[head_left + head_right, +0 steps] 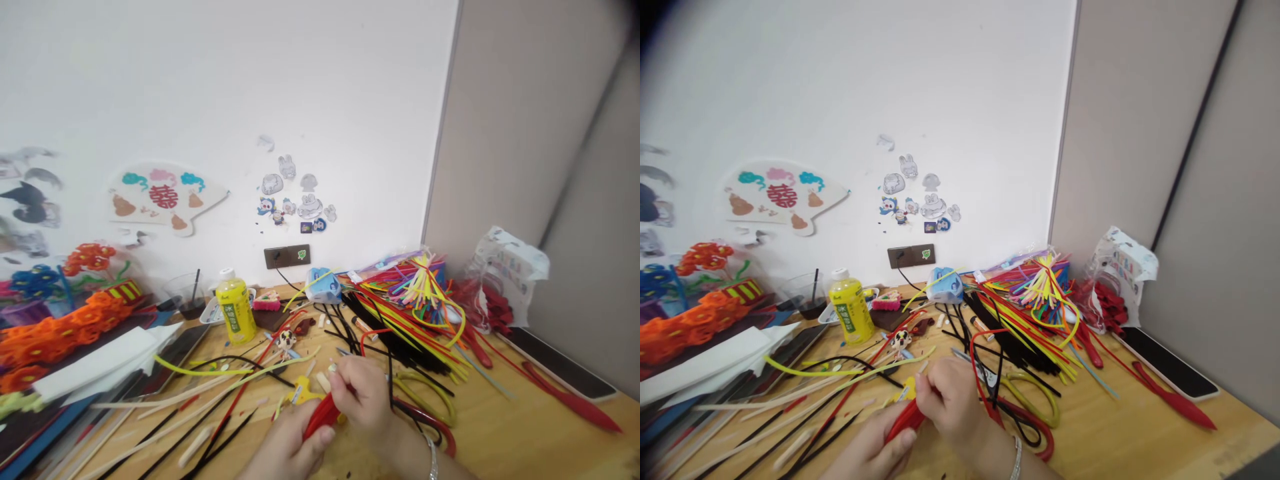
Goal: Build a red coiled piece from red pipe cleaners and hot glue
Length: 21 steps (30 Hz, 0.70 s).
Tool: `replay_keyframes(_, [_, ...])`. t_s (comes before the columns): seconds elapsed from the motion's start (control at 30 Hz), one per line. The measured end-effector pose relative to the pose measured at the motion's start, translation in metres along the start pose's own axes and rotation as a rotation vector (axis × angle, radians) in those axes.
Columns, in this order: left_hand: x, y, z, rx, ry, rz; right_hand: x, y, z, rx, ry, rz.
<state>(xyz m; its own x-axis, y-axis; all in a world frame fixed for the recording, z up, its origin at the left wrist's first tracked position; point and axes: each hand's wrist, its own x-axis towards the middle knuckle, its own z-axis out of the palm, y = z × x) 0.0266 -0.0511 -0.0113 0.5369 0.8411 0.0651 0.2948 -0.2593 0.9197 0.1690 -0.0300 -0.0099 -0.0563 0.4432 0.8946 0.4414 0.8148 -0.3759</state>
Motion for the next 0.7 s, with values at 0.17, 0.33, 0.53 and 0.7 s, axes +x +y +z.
replay_keyframes(0.17, [-0.001, -0.004, 0.005, -0.146, -0.059, -0.094, 0.000, -0.001, 0.000, -0.014, 0.008, 0.024])
replay_keyframes(0.33, [0.002, -0.012, 0.007, -0.226, -0.065, -0.146, -0.001, 0.001, 0.000, -0.031, 0.004, 0.027])
replay_keyframes(0.53, [-0.005, -0.009, 0.001, -0.063, -0.018, -0.147, 0.000, 0.001, 0.000, -0.022, -0.007, 0.012])
replay_keyframes(0.7, [-0.006, -0.005, 0.005, -0.024, 0.035, -0.152, -0.001, 0.002, 0.000, -0.032, -0.015, 0.051])
